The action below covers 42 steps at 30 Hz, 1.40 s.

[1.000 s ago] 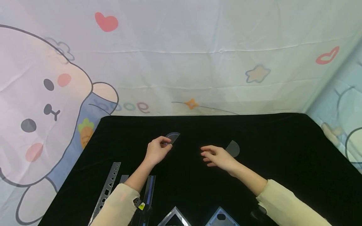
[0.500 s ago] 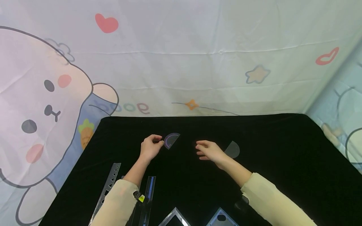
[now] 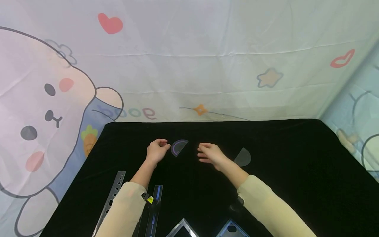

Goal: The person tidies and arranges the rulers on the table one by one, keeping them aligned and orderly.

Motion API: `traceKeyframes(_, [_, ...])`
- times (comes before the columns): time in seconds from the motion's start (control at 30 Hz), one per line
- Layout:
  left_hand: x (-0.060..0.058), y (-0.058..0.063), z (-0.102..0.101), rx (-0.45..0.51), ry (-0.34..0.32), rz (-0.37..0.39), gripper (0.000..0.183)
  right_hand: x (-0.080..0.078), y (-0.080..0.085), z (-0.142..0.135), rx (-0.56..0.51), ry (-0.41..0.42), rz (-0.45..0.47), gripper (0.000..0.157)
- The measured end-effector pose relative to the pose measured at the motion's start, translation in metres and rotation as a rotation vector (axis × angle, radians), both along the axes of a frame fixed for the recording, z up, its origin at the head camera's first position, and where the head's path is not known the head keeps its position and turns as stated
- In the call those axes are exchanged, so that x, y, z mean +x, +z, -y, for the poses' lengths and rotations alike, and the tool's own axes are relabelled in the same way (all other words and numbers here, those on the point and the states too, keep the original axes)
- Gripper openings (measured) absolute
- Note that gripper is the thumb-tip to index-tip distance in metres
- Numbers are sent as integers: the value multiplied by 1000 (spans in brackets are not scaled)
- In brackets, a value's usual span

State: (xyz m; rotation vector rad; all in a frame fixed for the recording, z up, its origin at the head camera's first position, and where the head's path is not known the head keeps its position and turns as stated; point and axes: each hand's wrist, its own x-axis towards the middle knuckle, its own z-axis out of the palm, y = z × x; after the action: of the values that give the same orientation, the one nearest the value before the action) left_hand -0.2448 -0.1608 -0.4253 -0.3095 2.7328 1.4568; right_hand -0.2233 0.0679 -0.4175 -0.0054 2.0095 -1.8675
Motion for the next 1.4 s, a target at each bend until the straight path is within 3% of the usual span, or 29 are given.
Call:
traceKeyframes(0.37, [-9,11,-2,5,-39,76,39,-4,0,20,-60,-33,63,48])
traceKeyframes(0.63, [-18,9,-8,-20,-40,78,37,-11,-6,32,-73,-74,86,48])
traceKeyframes(1.03, [-22,10,-16,-69,-67,81,36,-21,-7,50,-127,-153,164,49])
traceKeyframes(1.4, [-25,11,-16,-12,-79,113,37,-24,-9,57,-197,-185,178,49])
